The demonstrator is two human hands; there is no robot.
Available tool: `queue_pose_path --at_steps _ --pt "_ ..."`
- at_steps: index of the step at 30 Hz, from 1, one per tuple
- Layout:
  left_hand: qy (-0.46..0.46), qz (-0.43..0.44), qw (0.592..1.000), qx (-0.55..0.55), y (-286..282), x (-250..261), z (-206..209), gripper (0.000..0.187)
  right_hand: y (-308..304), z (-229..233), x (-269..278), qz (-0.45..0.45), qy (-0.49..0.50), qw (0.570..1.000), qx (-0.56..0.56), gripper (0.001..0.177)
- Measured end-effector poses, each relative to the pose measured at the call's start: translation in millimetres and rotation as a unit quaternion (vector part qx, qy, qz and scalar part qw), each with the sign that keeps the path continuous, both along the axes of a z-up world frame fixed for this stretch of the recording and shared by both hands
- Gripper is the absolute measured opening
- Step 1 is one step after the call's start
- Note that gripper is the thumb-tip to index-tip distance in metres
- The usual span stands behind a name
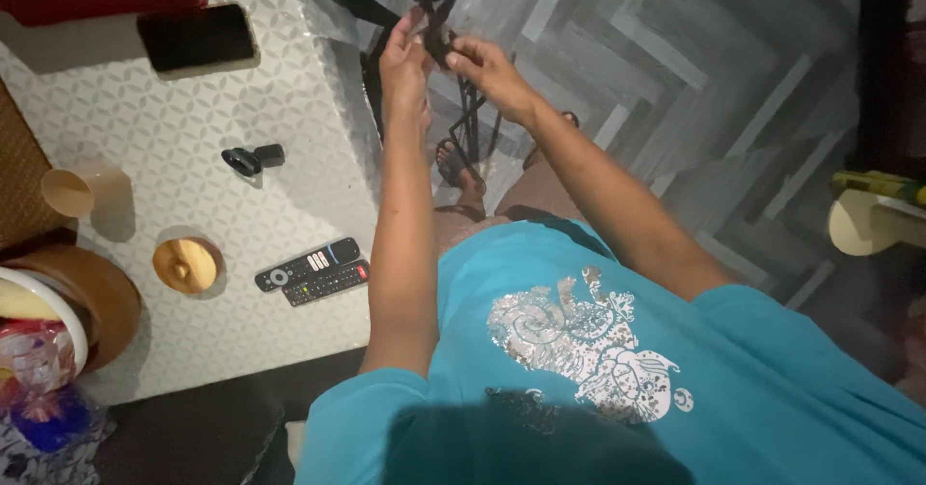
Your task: Assembling a tripod and attaching a phone mount.
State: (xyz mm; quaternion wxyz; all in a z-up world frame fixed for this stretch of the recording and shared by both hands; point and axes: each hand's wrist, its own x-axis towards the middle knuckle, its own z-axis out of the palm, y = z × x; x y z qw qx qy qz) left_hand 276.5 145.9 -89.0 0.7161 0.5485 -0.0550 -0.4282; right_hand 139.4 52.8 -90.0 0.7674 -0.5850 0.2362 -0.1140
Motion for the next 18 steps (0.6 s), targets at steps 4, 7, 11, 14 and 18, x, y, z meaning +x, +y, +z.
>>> queue_pose_path --at_steps 4,7,11,14,18 --pt "0.039 0.014 0.996 -0.074 4 8 2 0.042 0 -9 1 -0.003 -0.021 1.000 0.015 0.025" --pt "-0.015 -0.015 0.992 -0.123 13 19 -1 0.049 1 7 1 -0.007 0.007 0.999 -0.037 0.025" --pt "-0.053 -0.029 0.998 -0.030 9 18 42 0.061 1 9 4 -0.021 0.040 0.998 -0.043 0.024" --pt "-0.161 -0.019 0.986 -0.030 7 19 42 0.068 4 10 3 -0.030 0.006 0.999 -0.035 0.020" --pt "-0.326 -0.040 0.942 0.074 4 17 65 0.075 6 7 5 -0.039 -0.001 0.999 -0.038 0.021"
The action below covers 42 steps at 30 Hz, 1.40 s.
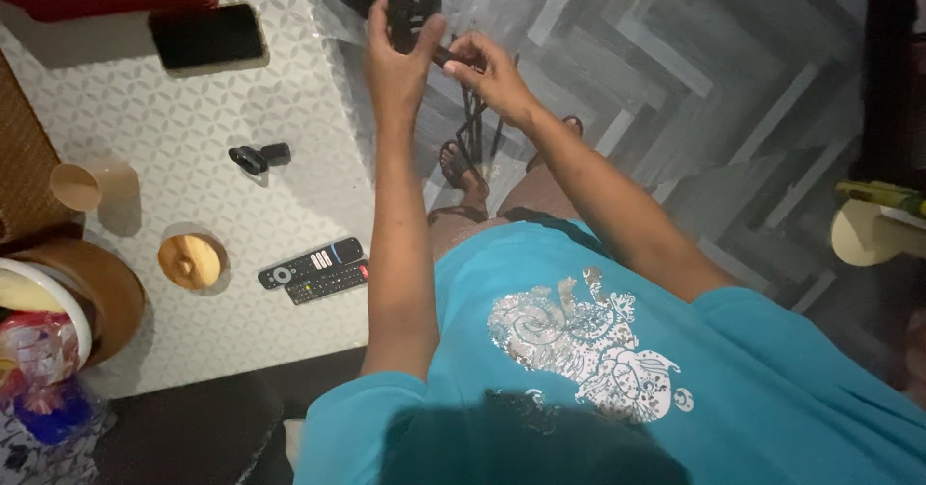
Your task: Assembling a tripod and attaching a phone mount.
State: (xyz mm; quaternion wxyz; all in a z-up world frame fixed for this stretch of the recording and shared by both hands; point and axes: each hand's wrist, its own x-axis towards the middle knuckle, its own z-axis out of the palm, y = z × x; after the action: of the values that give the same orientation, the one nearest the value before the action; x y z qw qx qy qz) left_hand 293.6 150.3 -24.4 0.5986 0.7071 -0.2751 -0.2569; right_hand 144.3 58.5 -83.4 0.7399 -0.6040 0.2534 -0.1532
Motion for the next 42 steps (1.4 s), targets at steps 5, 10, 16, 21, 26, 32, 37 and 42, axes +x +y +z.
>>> queue_pose_path --at_steps 5,10,16,21,26,32,37,42 --pt "0.209 0.117 0.969 0.062 5 8 -28 0.070 0 17 1 -0.018 0.037 0.999 0.031 0.019" --pt "0.466 0.142 0.868 -0.096 21 10 -52 0.069 -2 1 -4 -0.022 -0.014 0.997 0.072 0.019" --pt "0.077 0.167 0.983 0.019 32 3 -40 0.070 9 -16 -6 0.021 0.030 0.999 0.023 0.015" --pt "0.256 0.284 0.915 -0.128 47 39 -36 0.069 2 -24 -13 0.011 0.031 0.999 0.028 0.020" --pt "0.073 0.267 0.945 0.177 87 69 -31 0.054 -7 -34 -25 0.040 -0.016 0.995 0.095 0.023" --pt "-0.106 0.259 0.901 0.333 137 100 -109 0.059 -4 -37 -27 0.046 -0.028 0.998 0.038 0.026" --pt "-0.102 0.276 0.871 0.392 176 130 -96 0.076 -4 -31 -27 0.022 0.090 0.993 0.079 0.027" --pt "-0.180 0.379 0.768 0.483 203 117 -54 0.061 -2 -29 -29 0.031 0.021 0.999 0.037 0.026"
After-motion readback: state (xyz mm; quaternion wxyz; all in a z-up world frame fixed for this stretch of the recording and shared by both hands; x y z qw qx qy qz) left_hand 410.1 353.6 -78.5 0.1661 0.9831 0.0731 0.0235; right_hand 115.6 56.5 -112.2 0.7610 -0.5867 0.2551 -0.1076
